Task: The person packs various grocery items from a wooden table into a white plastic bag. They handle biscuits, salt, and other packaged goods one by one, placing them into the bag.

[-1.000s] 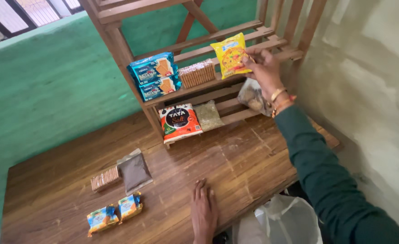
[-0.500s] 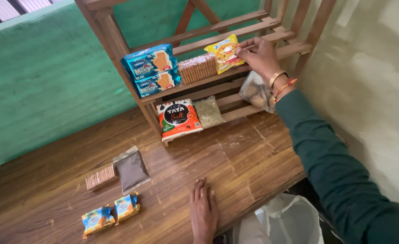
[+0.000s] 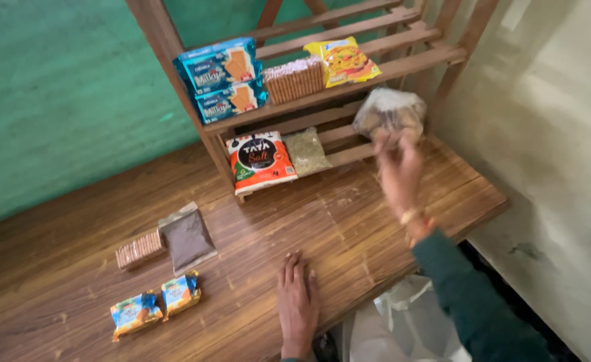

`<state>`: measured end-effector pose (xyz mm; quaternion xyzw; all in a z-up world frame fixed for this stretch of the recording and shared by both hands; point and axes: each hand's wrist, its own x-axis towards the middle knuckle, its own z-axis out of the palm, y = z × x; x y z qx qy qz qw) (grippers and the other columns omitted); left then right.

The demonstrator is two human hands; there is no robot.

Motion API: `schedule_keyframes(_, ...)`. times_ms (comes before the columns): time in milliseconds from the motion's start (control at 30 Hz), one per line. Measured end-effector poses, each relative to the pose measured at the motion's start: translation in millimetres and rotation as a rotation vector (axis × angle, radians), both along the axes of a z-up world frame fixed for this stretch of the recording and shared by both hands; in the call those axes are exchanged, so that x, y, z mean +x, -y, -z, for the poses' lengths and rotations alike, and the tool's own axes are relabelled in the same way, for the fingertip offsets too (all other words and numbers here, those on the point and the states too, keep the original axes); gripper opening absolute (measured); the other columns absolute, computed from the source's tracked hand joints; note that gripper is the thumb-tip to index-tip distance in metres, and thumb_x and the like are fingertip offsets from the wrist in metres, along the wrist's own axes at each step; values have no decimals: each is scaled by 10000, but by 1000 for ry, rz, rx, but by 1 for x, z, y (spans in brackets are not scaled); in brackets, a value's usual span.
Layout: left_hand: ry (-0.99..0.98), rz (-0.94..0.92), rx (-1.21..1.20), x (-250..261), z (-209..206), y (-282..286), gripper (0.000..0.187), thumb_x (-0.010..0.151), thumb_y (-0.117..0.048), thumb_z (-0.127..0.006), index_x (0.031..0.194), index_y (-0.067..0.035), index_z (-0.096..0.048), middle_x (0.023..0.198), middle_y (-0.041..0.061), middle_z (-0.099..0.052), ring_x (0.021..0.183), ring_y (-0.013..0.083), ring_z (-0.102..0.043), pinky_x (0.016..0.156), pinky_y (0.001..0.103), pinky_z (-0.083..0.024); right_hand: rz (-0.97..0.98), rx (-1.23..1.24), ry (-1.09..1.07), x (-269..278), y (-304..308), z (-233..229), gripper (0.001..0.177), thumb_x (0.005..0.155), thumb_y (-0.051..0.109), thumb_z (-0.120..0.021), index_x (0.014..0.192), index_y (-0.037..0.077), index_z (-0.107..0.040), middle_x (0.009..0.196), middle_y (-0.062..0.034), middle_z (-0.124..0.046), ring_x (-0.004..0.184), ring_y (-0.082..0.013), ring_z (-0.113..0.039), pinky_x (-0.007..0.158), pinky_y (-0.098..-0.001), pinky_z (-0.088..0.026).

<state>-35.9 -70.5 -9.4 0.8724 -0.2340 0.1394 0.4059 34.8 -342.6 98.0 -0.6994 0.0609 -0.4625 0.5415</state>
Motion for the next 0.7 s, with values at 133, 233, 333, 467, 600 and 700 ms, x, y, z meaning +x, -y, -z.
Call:
schedule_keyframes(133, 17, -1, 10, 0, 0, 0, 275, 919, -82, -612, 1178, 9, -625, 1367, 201, -597, 1323, 418, -500, 1099, 503, -399, -186, 317, -460, -52, -83, 71, 186, 960, 99, -677, 1143, 93, -706, 908, 11, -672, 728, -70, -577, 606, -243, -490)
schedule_keyframes(233, 43, 0, 25, 0, 2, -1, 307, 897, -44, -608, 1198, 11, -620, 1363, 204, -600, 1329, 418, -501, 1105, 496, -405, -278, 354, -572, -64, -126, 106, 217, 961, 90, -686, 1176, 63, -693, 912, -33, -686, 725, -96, -582, 589, -265, -463)
schedule_keyframes(333, 70, 4, -47, 0, 6, -3, 400, 868, 1, -589, 1266, 44, -588, 1361, 224, -590, 1341, 419, -504, 1122, 487, -417, -363, 209, -395, -66, -153, 129, 204, 957, 75, -669, 1155, 30, -664, 1021, -12, -728, 890, -64, -675, 732, -226, -534)
schedule_keyframes(467, 84, -38, -103, -2, 14, -7, 421, 854, 43, -577, 1275, 52, -585, 1334, 231, -597, 1333, 418, -520, 1136, 492, -416, -332, 160, -380, -59, -175, 144, 175, 1001, 108, -657, 1152, 21, -675, 1024, -34, -749, 923, -85, -705, 798, -233, -570)
schedule_keyframes(600, 15, -50, -102, 0, 18, -8, 440, 812, 72, -575, 1252, 68, -597, 1352, 241, -598, 1330, 430, -514, 1127, 477, -420, -372, 245, -368, -59, -177, 147, 171, 1022, 118, -635, 1154, 14, -664, 1040, -52, -742, 937, -82, -697, 793, -230, -566)
schedule_keyframes(700, 13, -52, -106, -1, 18, -7, 459, 775, 84, -574, 1232, 70, -613, 1330, 233, -611, 1330, 419, -522, 1135, 466, -426, -340, 225, -427, -60, -173, 145, 165, 1015, 109, -648, 1146, 14, -679, 981, -64, -743, 869, -88, -686, 740, -237, -552)
